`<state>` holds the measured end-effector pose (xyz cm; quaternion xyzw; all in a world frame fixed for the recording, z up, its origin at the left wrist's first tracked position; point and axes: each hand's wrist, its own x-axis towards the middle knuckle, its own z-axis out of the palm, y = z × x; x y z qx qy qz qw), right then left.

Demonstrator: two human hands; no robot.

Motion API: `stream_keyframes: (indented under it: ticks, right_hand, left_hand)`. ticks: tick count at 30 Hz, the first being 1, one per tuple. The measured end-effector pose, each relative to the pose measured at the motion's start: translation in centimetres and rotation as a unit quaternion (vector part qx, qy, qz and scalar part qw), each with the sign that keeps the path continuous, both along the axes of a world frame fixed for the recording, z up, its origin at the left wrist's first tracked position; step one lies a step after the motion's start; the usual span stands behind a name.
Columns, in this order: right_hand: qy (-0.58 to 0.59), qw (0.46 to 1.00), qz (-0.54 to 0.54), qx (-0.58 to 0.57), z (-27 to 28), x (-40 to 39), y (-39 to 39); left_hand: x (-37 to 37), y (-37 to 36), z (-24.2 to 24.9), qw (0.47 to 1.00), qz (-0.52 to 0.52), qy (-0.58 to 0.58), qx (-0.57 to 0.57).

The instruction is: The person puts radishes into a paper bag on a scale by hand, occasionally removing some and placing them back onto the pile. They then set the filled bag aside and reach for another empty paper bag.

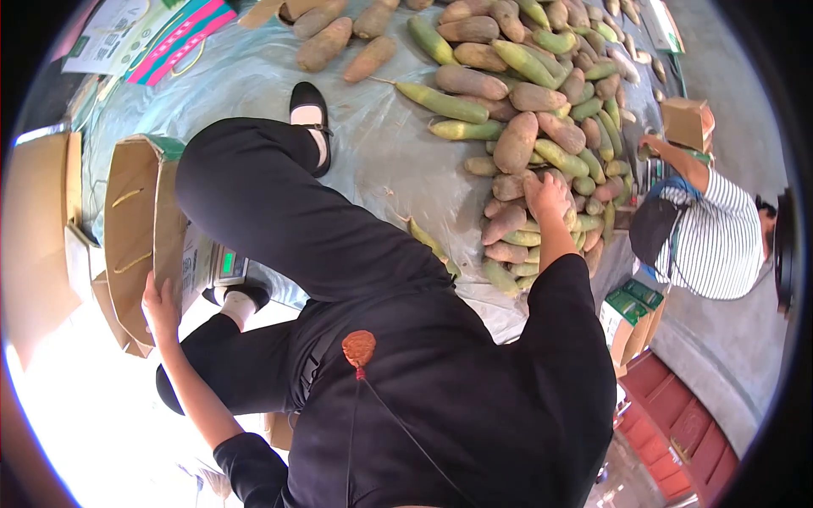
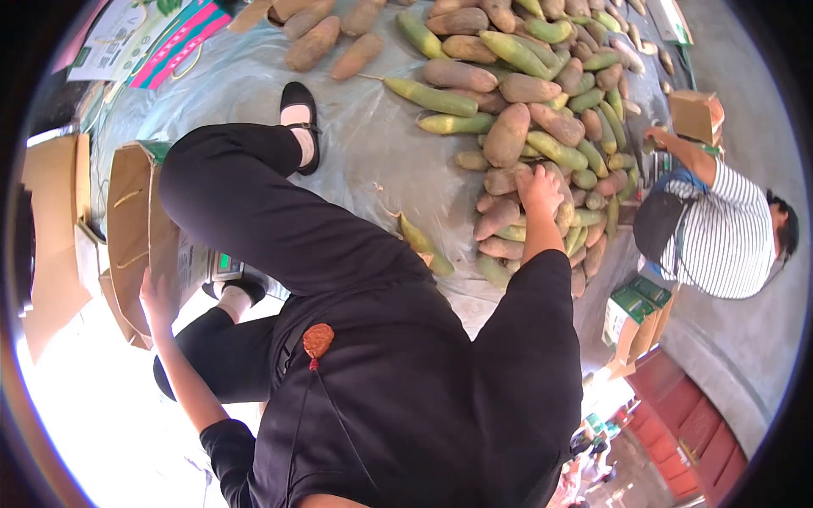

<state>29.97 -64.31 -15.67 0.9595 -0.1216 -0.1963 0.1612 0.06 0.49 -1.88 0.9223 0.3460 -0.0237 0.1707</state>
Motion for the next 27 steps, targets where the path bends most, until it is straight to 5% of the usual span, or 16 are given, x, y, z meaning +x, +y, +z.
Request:
stream_keyframes:
  ticks: [7, 15, 21, 24, 26, 27]
  right_hand:
    - [0.095, 0.995, 0.034, -0.017, -2.4, 0.0, -0.5]
    - [0.072, 0.994, 0.081, 0.005, -1.7, -1.5, 1.0]
    - [-0.073, 0.959, 0.060, 0.268, -0.9, -0.2, -0.6]
    - [-0.139, 0.903, 0.023, 0.406, 0.8, 1.5, 2.6]
    - [-0.139, 0.793, -0.010, 0.594, 4.0, 3.3, 7.2]
    - [-0.136, 0.812, 0.046, 0.566, 5.5, 4.6, 9.5]
  left_hand:
    - [0.1, 0.3, 0.2, 0.998, 0.049, 0.025, -0.040]
    - [0.8, -1.0, 1.2, 0.999, 0.038, -0.014, -0.019]
    - [0.4, -1.4, 0.7, 0.999, 0.051, 0.009, 0.005]
    - [0.5, -1.5, 0.8, 0.998, 0.055, 0.033, 0.008]
    - [0.2, -1.4, 0.5, 0.998, 0.051, 0.020, -0.010]
    - [0.2, -1.3, 0.5, 0.998, 0.056, 0.015, -0.010]
